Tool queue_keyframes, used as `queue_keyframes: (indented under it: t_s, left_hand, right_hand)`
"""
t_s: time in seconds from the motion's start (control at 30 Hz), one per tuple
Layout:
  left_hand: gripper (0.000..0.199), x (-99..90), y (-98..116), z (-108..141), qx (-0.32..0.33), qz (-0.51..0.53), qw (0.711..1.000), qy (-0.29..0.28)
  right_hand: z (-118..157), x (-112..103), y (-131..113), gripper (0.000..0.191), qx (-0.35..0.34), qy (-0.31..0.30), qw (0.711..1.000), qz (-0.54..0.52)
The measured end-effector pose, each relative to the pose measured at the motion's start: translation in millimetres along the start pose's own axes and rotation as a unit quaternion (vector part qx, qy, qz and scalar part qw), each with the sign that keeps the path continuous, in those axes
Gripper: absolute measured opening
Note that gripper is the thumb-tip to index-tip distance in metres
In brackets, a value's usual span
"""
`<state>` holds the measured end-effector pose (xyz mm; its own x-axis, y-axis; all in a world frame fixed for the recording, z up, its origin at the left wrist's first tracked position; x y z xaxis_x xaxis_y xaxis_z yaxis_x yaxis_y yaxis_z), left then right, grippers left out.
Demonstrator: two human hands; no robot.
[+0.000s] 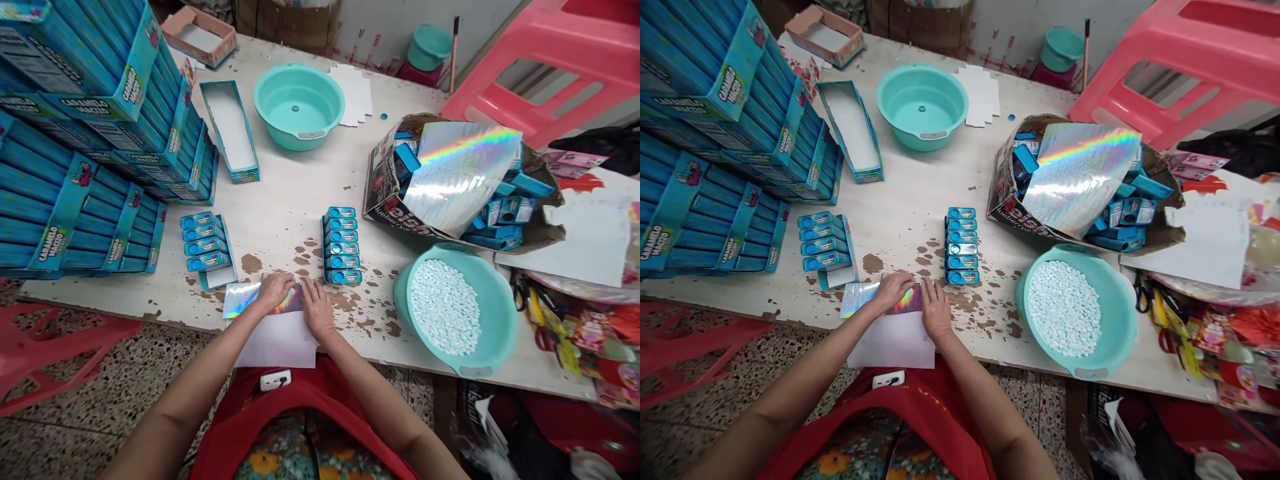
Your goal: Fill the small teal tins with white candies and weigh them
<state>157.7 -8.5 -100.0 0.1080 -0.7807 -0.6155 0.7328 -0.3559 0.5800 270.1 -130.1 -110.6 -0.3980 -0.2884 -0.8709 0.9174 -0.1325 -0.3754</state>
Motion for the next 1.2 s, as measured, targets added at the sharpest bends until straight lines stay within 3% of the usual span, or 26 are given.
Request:
queue_keyframes:
  t_s: [0.2,0.37,0.47,0.53,0.6,0.7,0.9,1.03,1.2]
  left_hand:
    - [0.029,-1.9,-1.0,-13.5,-0.009,-0.042,0.997,0.060]
    - [0.025,-7.0,-1.4,-19.0,-0.016,-0.048,0.990,0.130]
    - [0.033,-13.9,18.6,-4.2,0.045,0.043,0.983,0.170]
    - [0.043,-16.3,41.2,7.8,0.138,0.138,0.973,0.126]
    - [0.041,-14.8,64.3,15.9,0.205,0.236,0.950,0.009]
    - [0.028,-10.8,86.2,17.0,0.183,0.329,0.918,-0.122]
    - [0.018,-16.5,97.3,-3.0,0.153,0.350,0.918,-0.106]
    - [0.017,-19.4,102.3,-17.9,0.129,0.388,0.908,-0.095]
    - [0.016,-13.5,102.8,-33.0,0.105,0.373,0.920,-0.064]
  right_hand:
    - [8.5,-26.4,-3.9,0.018,-0.012,0.034,0.999,-0.004]
    - [22.2,-75.8,-7.1,0.020,0.037,0.075,0.993,-0.082]
    - [31.2,-100.7,-4.1,0.016,0.043,0.086,0.982,-0.162]
    - [36.6,-111.6,-0.2,0.015,0.036,0.084,0.974,-0.205]
    - [40.8,-117.9,5.0,0.015,0.034,0.078,0.966,-0.243]
    - [43.6,-120.0,16.6,0.016,0.075,0.081,0.950,-0.293]
    - [33.7,-118.3,42.6,0.017,0.168,0.125,0.930,-0.302]
    - [21.2,-119.7,59.8,0.016,0.180,0.167,0.932,-0.266]
    - [10.4,-113.0,73.7,0.012,0.185,0.160,0.940,-0.238]
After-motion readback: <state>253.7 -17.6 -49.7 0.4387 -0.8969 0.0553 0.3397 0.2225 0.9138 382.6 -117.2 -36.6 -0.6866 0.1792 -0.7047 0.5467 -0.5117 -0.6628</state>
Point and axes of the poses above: each hand's wrist, its own z-axis away from the middle knuckle, its own x-axis out of the palm, y = z × x, the point moved 2 cm from there along -z, towards the middle knuckle, and after that the axes turned 15 degrees about -y, right-handed, at the moved point
